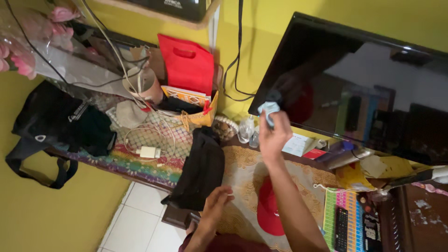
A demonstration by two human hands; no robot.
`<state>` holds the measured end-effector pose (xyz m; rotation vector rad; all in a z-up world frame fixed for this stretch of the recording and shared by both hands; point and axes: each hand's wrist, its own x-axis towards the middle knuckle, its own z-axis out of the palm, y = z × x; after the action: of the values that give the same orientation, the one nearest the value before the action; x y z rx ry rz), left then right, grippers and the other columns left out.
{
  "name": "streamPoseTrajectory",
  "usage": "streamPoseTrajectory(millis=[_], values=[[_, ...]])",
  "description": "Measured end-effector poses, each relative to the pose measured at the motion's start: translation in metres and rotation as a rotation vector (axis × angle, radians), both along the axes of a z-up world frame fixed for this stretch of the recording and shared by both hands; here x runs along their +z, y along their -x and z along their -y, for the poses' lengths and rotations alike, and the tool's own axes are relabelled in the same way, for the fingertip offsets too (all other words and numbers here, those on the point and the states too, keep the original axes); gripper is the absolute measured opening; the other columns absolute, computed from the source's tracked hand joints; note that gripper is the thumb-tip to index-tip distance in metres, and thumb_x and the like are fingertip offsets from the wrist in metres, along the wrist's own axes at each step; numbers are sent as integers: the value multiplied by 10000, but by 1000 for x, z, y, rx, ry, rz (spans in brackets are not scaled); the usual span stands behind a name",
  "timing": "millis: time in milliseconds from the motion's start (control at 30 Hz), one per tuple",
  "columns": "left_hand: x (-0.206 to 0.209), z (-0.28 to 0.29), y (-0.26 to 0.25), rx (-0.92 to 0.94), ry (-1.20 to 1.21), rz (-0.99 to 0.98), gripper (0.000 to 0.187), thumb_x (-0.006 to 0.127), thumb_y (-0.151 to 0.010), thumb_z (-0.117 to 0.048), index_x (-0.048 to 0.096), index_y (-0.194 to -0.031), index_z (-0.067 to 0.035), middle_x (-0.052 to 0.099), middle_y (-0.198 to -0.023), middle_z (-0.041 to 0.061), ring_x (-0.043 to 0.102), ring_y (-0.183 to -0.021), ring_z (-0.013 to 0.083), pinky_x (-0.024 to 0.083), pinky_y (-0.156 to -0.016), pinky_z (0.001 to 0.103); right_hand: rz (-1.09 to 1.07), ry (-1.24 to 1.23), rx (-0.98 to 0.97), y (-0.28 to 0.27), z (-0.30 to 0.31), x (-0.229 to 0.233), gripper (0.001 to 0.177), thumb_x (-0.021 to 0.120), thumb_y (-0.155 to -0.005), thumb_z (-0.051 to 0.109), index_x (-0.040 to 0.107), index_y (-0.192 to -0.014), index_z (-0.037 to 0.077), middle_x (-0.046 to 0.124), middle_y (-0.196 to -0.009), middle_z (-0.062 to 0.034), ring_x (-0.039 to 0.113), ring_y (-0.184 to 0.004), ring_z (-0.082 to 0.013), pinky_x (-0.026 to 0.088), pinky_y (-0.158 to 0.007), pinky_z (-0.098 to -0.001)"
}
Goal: The person cleans a television screen using a cloth and liquid from a small bottle.
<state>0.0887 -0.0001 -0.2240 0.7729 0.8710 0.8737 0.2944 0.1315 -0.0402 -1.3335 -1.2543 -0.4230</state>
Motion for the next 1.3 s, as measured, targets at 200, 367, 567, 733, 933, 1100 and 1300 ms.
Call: streamPoseTrajectory(millis=[200, 367, 567, 733, 933, 1100, 1300], values=[[16, -12, 15, -38, -46, -14, 304, 555, -1011, -219, 668, -1197, -6, 699, -1122, 88, 692, -1073, 225, 523, -987, 349, -100, 341, -44, 6, 14, -33, 140, 793, -822, 24, 694, -915, -8, 691, -829, -152, 673, -662, -267, 521, -607, -379], [16, -24, 17, -48, -41, -32, 297, 552, -1015, -195, 682, -1189, 8, 696, -1103, 101, 692, -1036, 230, 527, -960, 356, -85, 265, -31, 11, 17, 0, 154, 797, -867, 37, 669, -905, -39, 679, -819, -155, 640, -638, -257, 490, -572, -366], [21, -31, 15, -88, -11, 11, 280, 550, -1008, -179, 675, -1179, 6, 694, -1108, 100, 694, -1059, 231, 534, -978, 356, -96, 125, 34, 12, 0, 33, 169, 784, -928, 47, 644, -922, -48, 670, -836, -156, 633, -661, -231, 492, -602, -354], [18, -36, 17, -66, -1, 5, 271, 547, -1000, -165, 675, -1175, -2, 706, -1110, 92, 696, -1050, 234, 517, -964, 342, -61, 230, -44, 17, -2, 21, 184, 810, -895, 39, 647, -894, -46, 648, -789, -180, 621, -650, -252, 484, -593, -365], [18, -39, 20, -75, -13, -4, 317, 492, -1039, -208, 687, -1169, 6, 714, -1091, 112, 703, -1036, 227, 551, -963, 338, -103, 93, -24, 19, -1, 55, 203, 807, -914, 61, 632, -902, -41, 646, -780, -144, 592, -625, -186, 477, -590, -328], [20, -42, 15, -85, 44, -18, 309, 483, -1027, -193, 681, -1165, 1, 721, -1088, 114, 713, -1032, 232, 542, -943, 336, -121, 93, 7, 20, 2, 59, 197, 794, -943, 71, 630, -920, -36, 647, -793, -131, 588, -648, -166, 474, -603, -318], [22, -44, 15, -85, -15, -24, 308, 485, -1032, -197, 686, -1152, 3, 732, -1070, 118, 714, -1017, 234, 537, -940, 337, -160, 80, -13, 21, 0, 58, 183, 771, -963, 79, 640, -1006, -39, 710, -862, -126, 663, -726, -140, 519, -631, -293]])
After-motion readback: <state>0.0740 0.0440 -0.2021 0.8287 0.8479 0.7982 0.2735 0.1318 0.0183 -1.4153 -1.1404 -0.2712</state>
